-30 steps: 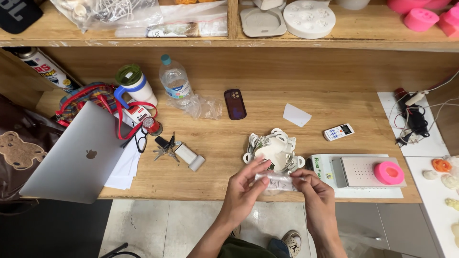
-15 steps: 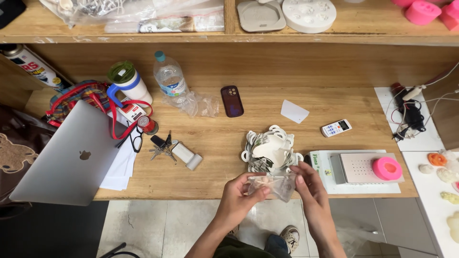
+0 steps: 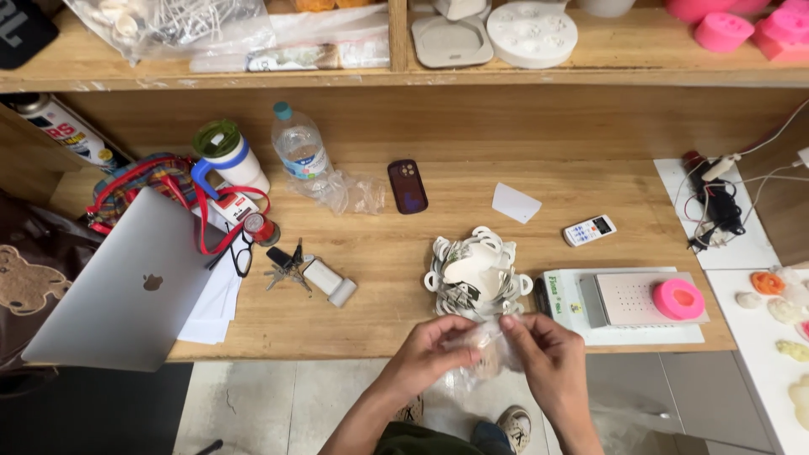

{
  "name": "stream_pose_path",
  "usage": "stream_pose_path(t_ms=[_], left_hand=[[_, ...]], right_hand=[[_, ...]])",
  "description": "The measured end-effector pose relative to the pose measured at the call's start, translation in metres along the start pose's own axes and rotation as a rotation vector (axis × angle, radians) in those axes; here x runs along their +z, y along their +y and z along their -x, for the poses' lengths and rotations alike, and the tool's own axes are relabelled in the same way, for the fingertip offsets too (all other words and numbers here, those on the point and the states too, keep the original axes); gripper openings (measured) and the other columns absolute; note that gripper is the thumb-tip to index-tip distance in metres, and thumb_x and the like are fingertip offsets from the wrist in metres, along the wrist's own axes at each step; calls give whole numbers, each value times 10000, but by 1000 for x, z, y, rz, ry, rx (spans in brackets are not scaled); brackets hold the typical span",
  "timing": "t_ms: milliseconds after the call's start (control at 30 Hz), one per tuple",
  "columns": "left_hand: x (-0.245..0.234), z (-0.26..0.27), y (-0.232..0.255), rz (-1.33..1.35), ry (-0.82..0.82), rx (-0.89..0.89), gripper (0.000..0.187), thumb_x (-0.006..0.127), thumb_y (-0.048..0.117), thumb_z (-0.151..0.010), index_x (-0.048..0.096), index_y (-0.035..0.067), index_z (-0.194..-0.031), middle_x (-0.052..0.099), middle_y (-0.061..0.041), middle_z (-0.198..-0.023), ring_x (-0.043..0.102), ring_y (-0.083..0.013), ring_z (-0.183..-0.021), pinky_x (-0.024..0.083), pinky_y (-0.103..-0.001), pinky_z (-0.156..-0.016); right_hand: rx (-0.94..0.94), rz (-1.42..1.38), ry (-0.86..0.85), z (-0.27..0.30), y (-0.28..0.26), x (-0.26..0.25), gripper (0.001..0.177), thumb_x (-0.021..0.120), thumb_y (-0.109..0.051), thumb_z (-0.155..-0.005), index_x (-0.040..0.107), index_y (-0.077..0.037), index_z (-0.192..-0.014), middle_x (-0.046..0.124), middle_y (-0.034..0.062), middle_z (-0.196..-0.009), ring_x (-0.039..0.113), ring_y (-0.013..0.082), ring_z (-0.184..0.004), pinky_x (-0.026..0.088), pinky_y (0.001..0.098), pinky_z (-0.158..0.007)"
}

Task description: Stirring melted wax and assembling a decorative flower-shaped paper box to package a candle.

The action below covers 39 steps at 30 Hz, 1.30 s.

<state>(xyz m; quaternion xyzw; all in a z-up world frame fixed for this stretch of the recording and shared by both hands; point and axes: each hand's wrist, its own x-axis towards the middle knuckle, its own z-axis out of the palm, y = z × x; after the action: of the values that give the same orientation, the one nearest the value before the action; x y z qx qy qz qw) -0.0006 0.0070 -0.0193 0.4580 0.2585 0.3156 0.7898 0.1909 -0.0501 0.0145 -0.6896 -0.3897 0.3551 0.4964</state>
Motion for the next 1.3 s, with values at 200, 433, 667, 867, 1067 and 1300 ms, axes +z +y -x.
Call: stream_pose_path(t_ms=[200,433,667,867,1067,1300], left_hand=[[4,11,8,-101,-201,-51,369,785,156,-904,675,8,-1223,713,-2,-1028,615,-72,-886,503,-236,-811],[17,21,18,89,-369,44,369,790,139,-958,655,-21,-1262,700,-14,-1072,631,-80,-988,504,-248,-908],[21,20,37,-59,-203,199,388,738,175,-968,619,0,-1293,562,42,-1175,604,-72,-1075,520,-246,-936],[18,12,38,-131,-13,158,482,780,127,-911,483,31,-1278,620,-42,-1061,586,-101,-940,519,-258,-813],[16,-14,2,50,283,353,575,790,83,-881,428,82,-1327,577,-53,-1053,590,-102,-964,529,-260,-846],[13,-34,-51,56,431,191,462,813,137,-865,515,24,-1200,563,-54,-1047,584,-112,-861,561,-286,-725]], right_hand=[[39,6,-157,0,13,-17,243,718,-190,-928,769,39,-861,622,-4,-616,471,51,-536,369,235,-449],[143,-696,-541,-10,13,-17,171,618,-112,-1016,595,30,-1108,671,25,-849,650,92,-667,508,240,-551],[112,-695,-399,-15,-3,13,139,625,-59,-923,579,-55,-1055,675,5,-973,656,72,-878,534,244,-749],[101,-778,-410,-16,35,11,244,580,-154,-1099,669,51,-1198,644,190,-1083,600,233,-935,504,337,-772],[-190,-894,-511,12,-3,33,616,533,-372,-1034,456,24,-1500,616,141,-1429,545,238,-1349,427,347,-1118],[17,-458,-208,4,63,27,689,714,-1,-852,460,-10,-1493,679,143,-1294,629,202,-1168,487,371,-1000]])
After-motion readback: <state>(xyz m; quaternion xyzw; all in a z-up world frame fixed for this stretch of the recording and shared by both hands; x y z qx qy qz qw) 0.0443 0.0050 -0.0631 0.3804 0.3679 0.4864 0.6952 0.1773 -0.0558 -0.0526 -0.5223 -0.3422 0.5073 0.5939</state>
